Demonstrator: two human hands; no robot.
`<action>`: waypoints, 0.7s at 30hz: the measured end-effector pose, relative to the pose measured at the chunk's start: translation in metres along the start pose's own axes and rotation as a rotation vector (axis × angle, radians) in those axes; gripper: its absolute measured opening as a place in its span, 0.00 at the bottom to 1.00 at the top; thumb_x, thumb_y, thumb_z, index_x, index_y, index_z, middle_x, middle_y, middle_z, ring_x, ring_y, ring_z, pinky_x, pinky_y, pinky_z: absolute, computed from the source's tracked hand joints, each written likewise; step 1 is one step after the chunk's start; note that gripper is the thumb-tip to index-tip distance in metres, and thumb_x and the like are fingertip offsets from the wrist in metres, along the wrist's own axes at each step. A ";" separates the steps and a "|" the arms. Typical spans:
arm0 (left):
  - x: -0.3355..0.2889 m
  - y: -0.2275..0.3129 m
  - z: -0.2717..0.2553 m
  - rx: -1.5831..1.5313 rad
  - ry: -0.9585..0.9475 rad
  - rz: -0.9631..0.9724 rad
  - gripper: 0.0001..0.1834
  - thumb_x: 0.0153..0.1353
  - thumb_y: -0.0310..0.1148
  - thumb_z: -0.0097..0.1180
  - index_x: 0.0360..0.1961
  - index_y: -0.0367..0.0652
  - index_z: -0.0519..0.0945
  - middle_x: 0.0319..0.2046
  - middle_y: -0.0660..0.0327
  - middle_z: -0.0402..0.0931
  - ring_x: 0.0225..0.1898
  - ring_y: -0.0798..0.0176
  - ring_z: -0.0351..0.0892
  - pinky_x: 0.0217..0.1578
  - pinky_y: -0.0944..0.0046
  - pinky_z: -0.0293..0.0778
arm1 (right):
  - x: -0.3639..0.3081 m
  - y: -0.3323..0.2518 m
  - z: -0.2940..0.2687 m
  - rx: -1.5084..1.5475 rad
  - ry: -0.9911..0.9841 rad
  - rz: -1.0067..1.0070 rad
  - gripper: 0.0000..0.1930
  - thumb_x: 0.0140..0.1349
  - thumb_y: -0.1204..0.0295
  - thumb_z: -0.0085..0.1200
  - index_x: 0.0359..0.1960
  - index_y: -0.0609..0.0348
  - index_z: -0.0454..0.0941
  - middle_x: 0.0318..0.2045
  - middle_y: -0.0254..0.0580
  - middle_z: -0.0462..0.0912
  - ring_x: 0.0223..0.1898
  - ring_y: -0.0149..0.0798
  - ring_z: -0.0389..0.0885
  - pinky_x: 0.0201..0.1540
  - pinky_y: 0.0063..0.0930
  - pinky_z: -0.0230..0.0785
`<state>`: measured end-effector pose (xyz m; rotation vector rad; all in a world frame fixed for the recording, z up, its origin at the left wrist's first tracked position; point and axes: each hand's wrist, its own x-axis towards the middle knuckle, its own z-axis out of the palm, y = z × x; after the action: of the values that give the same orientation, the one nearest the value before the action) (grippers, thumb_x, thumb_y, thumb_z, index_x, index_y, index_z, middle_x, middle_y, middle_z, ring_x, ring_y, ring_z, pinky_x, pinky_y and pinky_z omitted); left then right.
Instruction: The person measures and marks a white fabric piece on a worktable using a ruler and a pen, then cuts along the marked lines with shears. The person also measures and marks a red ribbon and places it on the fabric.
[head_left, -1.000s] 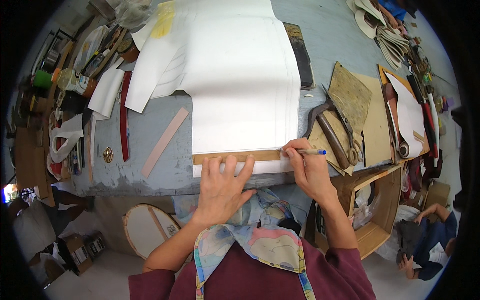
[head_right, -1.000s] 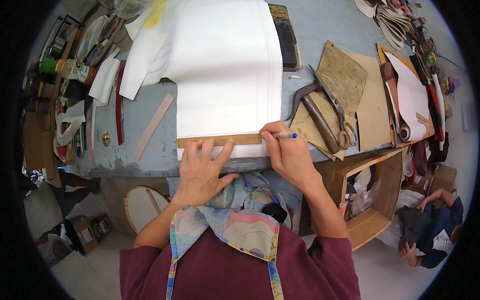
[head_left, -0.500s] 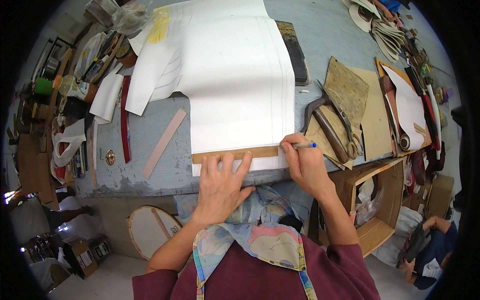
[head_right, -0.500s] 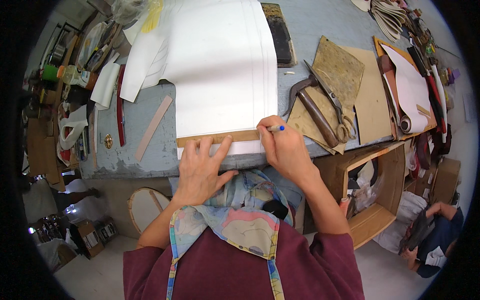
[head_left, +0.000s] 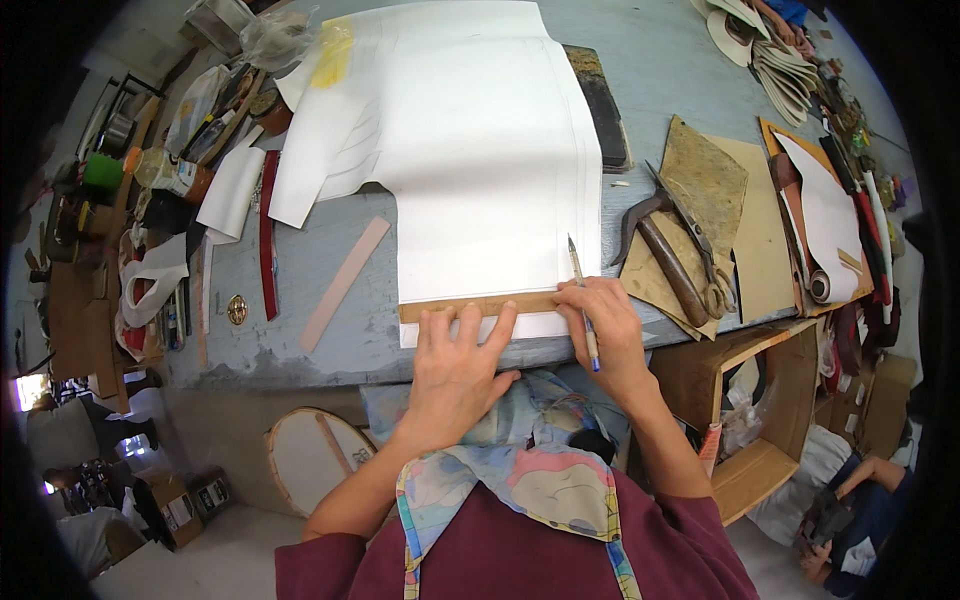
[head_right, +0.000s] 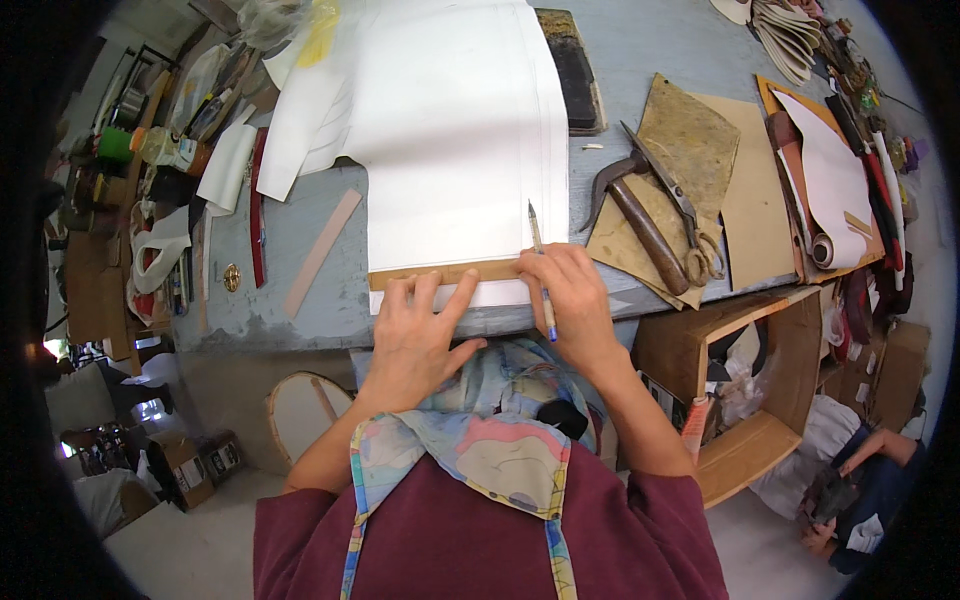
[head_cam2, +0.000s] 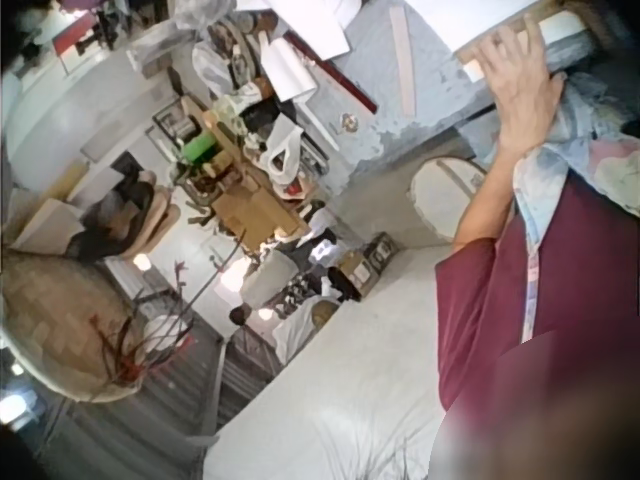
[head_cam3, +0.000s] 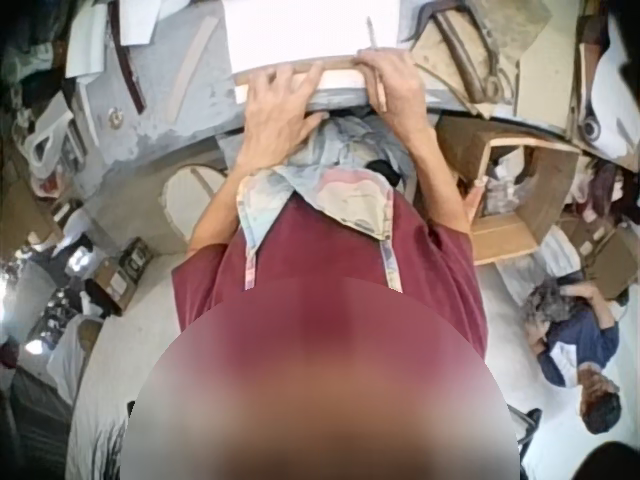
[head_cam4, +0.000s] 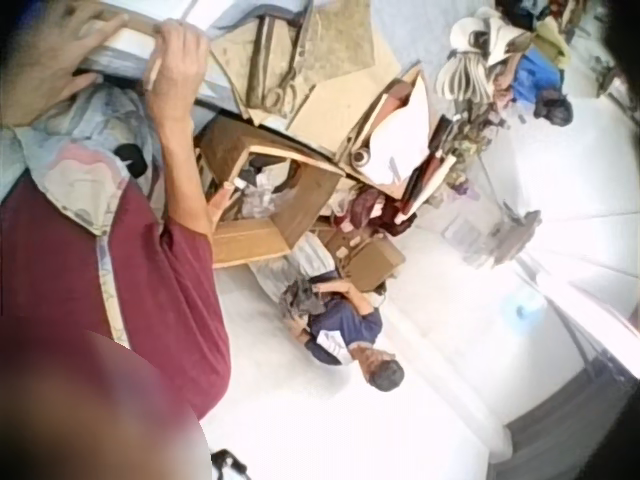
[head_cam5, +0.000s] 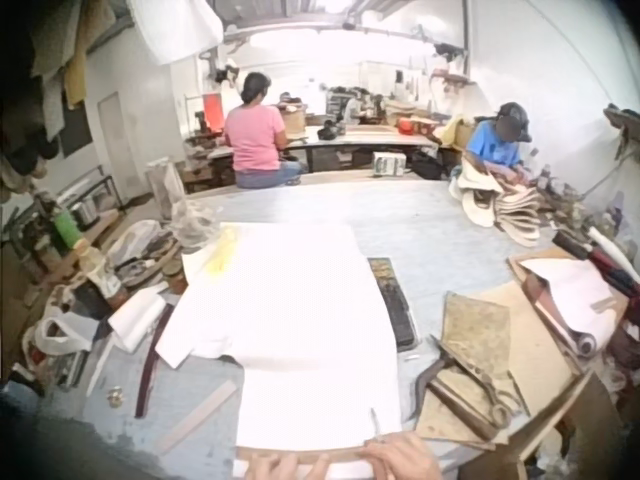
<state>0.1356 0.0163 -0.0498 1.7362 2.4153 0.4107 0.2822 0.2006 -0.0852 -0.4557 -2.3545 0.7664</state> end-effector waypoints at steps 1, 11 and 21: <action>-0.002 0.000 0.002 0.021 -0.002 0.011 0.51 0.49 0.46 0.83 0.76 0.56 0.75 0.61 0.49 0.73 0.59 0.39 0.72 0.61 0.40 0.76 | 0.000 0.000 0.001 0.003 0.002 0.009 0.14 0.61 0.87 0.66 0.47 0.61 0.84 0.42 0.49 0.89 0.47 0.56 0.85 0.51 0.45 0.79; -0.022 -0.003 0.023 0.047 0.030 0.026 0.53 0.53 0.41 0.81 0.81 0.54 0.69 0.74 0.42 0.66 0.72 0.29 0.66 0.74 0.27 0.64 | 0.006 -0.006 0.000 -0.013 -0.032 0.057 0.11 0.62 0.86 0.65 0.43 0.59 0.83 0.41 0.47 0.89 0.45 0.53 0.84 0.50 0.43 0.77; -0.048 -0.015 0.035 -0.192 0.161 -0.028 0.42 0.61 0.36 0.75 0.77 0.46 0.74 0.75 0.46 0.66 0.76 0.37 0.65 0.77 0.30 0.61 | 0.012 0.002 -0.007 0.161 -0.108 0.171 0.11 0.60 0.88 0.60 0.40 0.60 0.78 0.36 0.44 0.80 0.39 0.48 0.78 0.45 0.36 0.72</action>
<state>0.1469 -0.0289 -0.0899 1.6439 2.4088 0.7786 0.2781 0.2106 -0.0762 -0.5636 -2.3498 1.0761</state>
